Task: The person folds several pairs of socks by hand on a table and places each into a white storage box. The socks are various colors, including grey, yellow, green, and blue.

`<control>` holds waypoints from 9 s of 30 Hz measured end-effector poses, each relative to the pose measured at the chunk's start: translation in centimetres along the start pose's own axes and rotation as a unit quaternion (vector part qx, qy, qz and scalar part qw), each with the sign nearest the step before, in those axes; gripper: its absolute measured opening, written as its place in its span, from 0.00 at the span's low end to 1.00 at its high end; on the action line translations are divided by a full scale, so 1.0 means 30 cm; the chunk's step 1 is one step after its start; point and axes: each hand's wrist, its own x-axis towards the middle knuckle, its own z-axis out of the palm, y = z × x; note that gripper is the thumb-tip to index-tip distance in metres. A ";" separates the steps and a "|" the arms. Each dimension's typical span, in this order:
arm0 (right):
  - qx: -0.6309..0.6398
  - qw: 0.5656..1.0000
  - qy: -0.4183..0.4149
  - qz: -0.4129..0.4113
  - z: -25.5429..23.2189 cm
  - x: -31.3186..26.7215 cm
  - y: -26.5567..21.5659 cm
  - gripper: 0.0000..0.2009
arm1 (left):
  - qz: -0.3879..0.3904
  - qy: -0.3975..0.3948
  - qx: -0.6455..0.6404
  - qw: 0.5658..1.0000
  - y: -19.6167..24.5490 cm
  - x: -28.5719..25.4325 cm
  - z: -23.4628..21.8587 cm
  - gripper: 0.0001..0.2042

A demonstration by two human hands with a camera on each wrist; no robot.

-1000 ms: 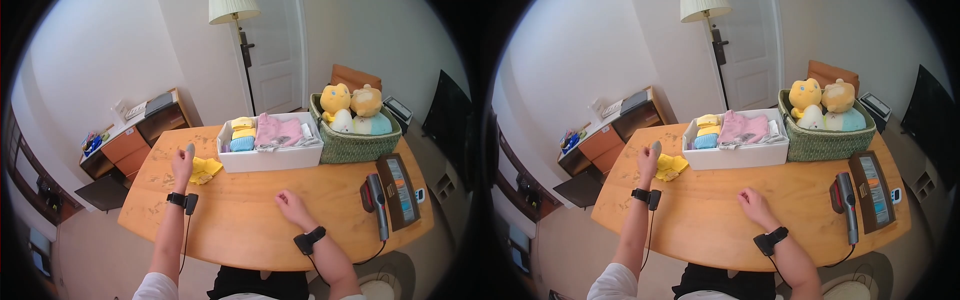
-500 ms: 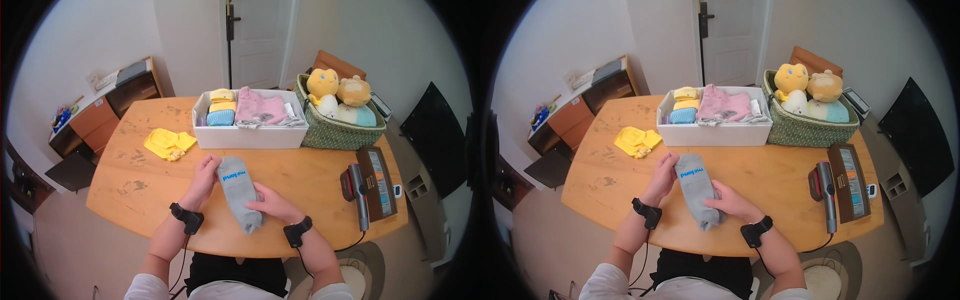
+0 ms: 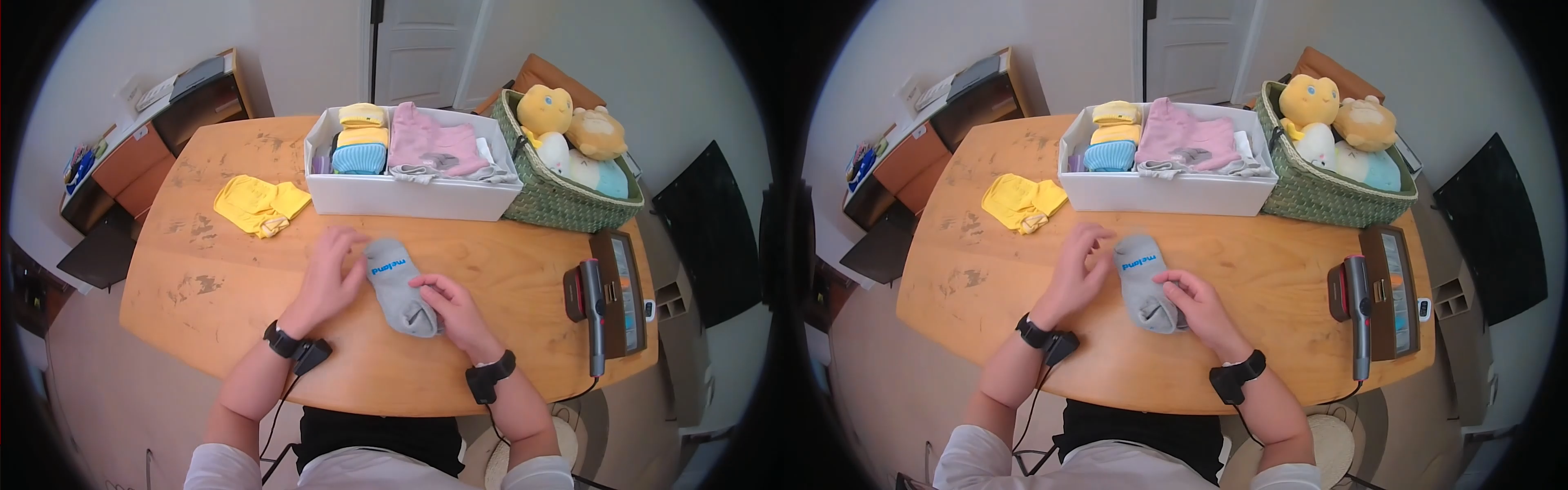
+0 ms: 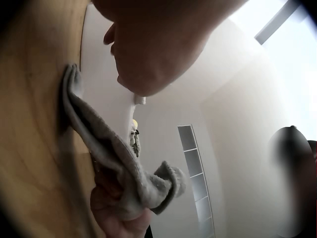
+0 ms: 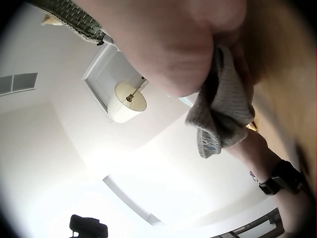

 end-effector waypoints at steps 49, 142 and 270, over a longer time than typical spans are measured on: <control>-0.082 0.991 -0.069 -0.079 0.037 -0.069 0.024 0.16 | -0.381 -0.062 -0.721 0.576 -0.045 -0.079 0.053 0.12; -0.326 0.943 -0.034 -0.049 0.030 -0.048 0.003 0.22 | -0.336 -0.071 -0.389 0.855 -0.119 0.007 0.090 0.26; -0.349 0.933 -0.044 -0.072 -0.025 -0.048 0.001 0.12 | -0.384 -0.161 -0.430 0.801 -0.047 -0.012 0.077 0.13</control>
